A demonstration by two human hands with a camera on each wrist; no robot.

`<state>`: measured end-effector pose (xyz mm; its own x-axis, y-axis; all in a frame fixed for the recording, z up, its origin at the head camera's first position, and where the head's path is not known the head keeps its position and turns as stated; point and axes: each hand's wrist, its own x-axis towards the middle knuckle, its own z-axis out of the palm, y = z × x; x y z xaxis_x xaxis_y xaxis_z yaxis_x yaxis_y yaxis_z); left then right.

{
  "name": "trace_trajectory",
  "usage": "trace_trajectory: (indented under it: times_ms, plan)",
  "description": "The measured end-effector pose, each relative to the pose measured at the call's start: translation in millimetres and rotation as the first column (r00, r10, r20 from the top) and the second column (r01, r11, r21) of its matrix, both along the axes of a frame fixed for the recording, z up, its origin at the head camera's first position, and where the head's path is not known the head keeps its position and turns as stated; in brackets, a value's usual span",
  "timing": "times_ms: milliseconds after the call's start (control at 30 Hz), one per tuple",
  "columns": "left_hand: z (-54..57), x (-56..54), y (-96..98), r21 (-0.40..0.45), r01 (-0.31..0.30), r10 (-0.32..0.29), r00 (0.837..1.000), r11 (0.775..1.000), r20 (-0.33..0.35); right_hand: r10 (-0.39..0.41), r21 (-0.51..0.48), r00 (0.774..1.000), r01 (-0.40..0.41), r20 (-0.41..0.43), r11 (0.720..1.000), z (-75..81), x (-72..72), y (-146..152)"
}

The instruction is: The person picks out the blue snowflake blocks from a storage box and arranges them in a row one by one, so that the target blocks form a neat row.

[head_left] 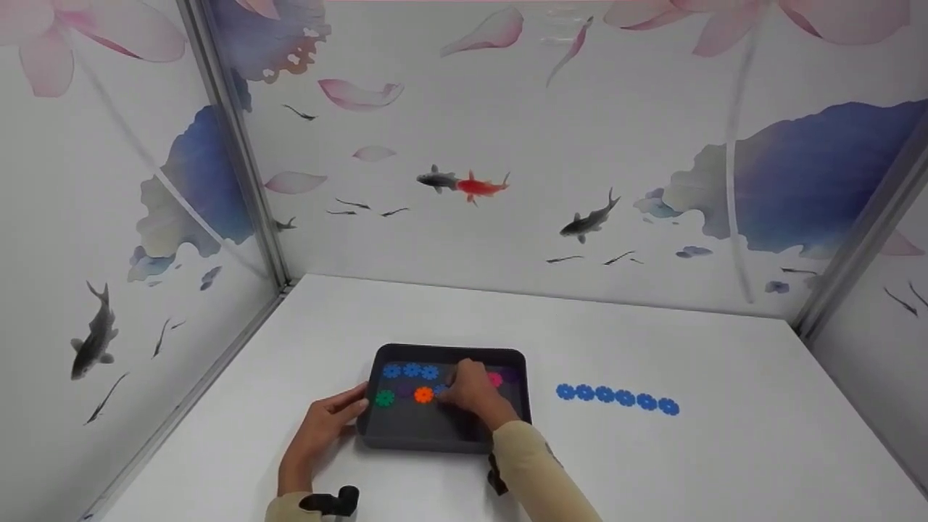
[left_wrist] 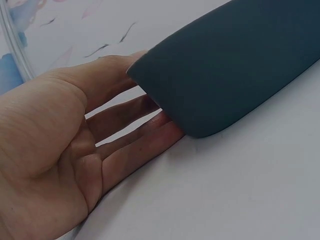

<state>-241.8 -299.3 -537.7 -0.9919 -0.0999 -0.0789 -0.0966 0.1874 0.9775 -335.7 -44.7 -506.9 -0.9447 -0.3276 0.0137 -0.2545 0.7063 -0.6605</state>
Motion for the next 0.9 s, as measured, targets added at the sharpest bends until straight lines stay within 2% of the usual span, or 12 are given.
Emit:
trace_trajectory:
  times_ms: [133, 400, 733, 900]
  plan:
    - [-0.1, 0.6, 2.3, -0.003, -0.013, 0.013, 1.000, 1.000, 0.002, 0.014, 0.009, 0.999, -0.014, -0.047, 1.000, -1.5, 1.6, 0]
    - [-1.1, -0.5, 3.7, 0.004, -0.004, 0.004, 1.000, 1.000, -0.002, 0.038, -0.020, 0.998, -0.038, -0.043, 0.999, 1.3, 5.3, 8]
    - [1.8, -1.8, 3.0, -0.015, -0.013, 0.013, 1.000, 1.000, 0.001, 0.016, -0.099, 0.999, -0.019, -0.039, 0.995, 16.4, 6.0, 30]
    - [0.4, -0.4, 0.7, -0.017, -0.008, 0.008, 1.000, 1.000, 0.012, 0.008, -0.093, 0.997, -0.014, -0.072, 0.996, 19.6, 9.9, 40]
